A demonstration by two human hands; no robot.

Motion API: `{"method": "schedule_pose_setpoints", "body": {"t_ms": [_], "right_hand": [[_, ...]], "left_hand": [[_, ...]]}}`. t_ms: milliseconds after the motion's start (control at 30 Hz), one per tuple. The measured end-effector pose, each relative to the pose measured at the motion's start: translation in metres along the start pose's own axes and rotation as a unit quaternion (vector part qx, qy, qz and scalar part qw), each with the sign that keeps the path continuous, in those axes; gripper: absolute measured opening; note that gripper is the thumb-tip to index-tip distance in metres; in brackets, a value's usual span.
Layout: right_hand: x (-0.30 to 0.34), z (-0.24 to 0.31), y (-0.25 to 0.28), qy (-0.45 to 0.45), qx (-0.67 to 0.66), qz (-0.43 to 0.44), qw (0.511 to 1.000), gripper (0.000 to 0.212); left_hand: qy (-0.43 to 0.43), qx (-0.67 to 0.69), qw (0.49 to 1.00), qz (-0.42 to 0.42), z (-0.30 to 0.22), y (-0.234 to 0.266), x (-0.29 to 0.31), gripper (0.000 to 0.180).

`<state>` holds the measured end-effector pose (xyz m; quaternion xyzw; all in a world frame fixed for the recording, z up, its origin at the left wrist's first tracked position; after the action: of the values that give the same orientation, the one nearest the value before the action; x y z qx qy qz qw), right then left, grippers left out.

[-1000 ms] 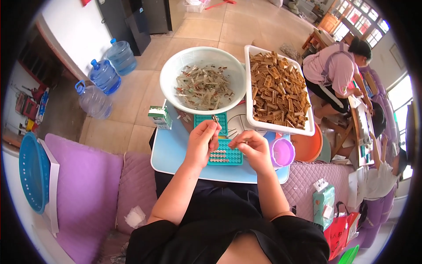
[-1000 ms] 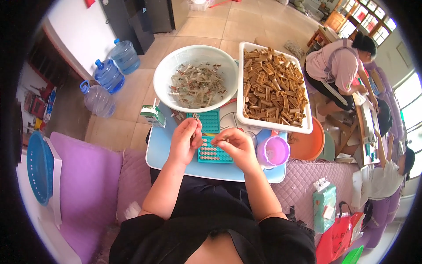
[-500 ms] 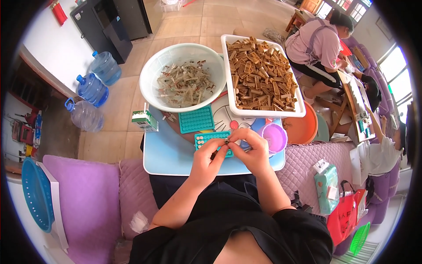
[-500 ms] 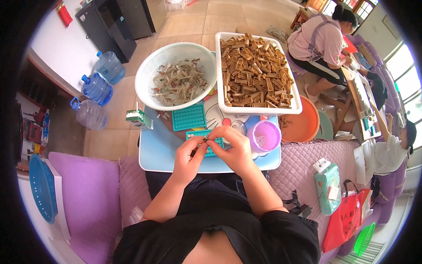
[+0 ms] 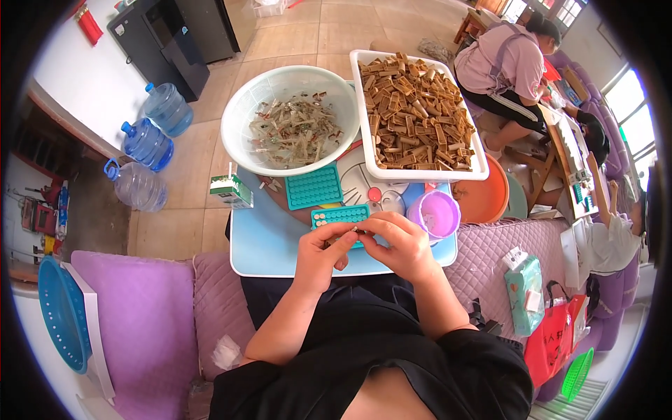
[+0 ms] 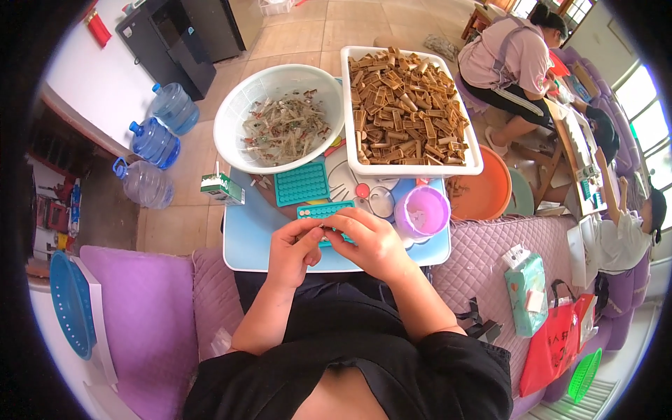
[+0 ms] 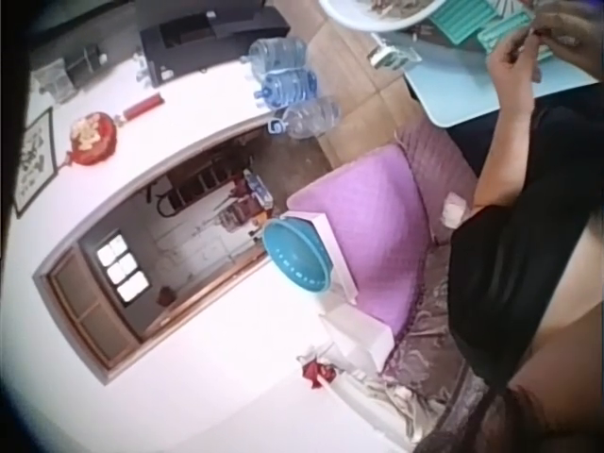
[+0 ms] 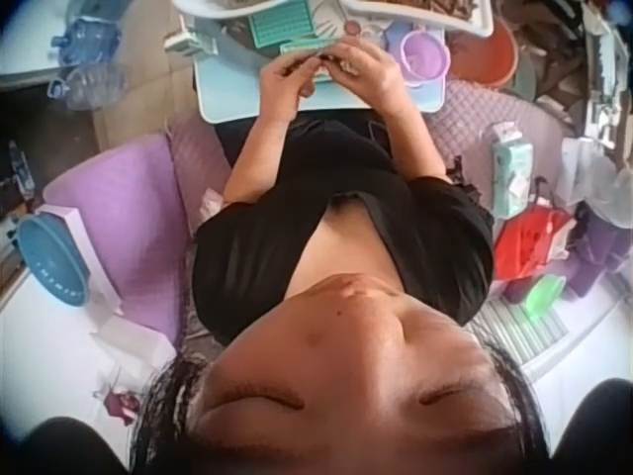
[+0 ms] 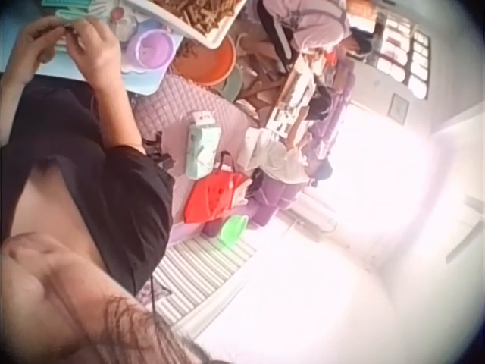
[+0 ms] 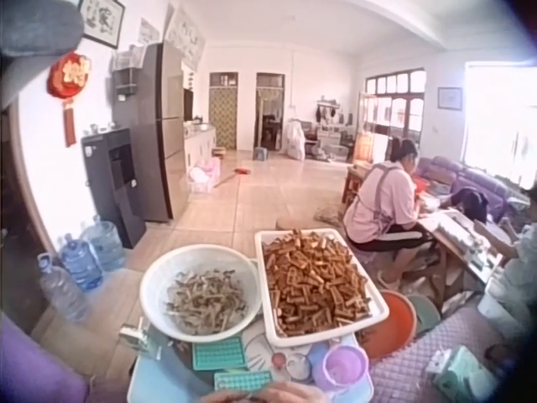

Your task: The person assembles small green plastic inserts into larger brown plastic housings by hand.

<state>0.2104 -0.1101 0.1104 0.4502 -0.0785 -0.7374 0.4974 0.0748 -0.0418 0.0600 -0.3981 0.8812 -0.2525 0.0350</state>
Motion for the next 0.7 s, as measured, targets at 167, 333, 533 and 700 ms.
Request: {"method": "schedule_pose_setpoints", "body": {"t_ms": [167,333,533,700], "right_hand": [[0.004,-0.003,-0.003,-0.074,-0.081,-0.011,0.994,0.022],[0.006,-0.005,-0.008,-0.113,-0.124,-0.033,0.985,0.021],[0.016,-0.012,-0.015,-0.226,-0.216,-0.043,0.949,0.015],[0.024,-0.017,-0.023,-0.347,-0.462,-0.01,0.816,0.007]], "left_hand": [[0.057,0.19,0.979,0.046,0.008,0.003,-0.001,0.016],[0.095,0.308,0.945,0.063,0.02,-0.002,-0.003,0.017],[0.037,0.335,0.935,0.113,0.023,0.003,-0.009,0.024],[-0.074,0.251,0.96,0.098,0.02,0.01,-0.008,0.038]]}}
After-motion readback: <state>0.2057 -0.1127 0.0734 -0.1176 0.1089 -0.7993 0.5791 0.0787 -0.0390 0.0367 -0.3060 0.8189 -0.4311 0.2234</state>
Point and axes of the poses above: each hand's wrist, its own x-axis away from the middle knuckle, its own y-axis out of the back of the hand, z = x × y, the point moved 2 cm from there along -x, towards the middle knuckle, and after that the axes turned 1 degree about z, right-handed, at the moved point
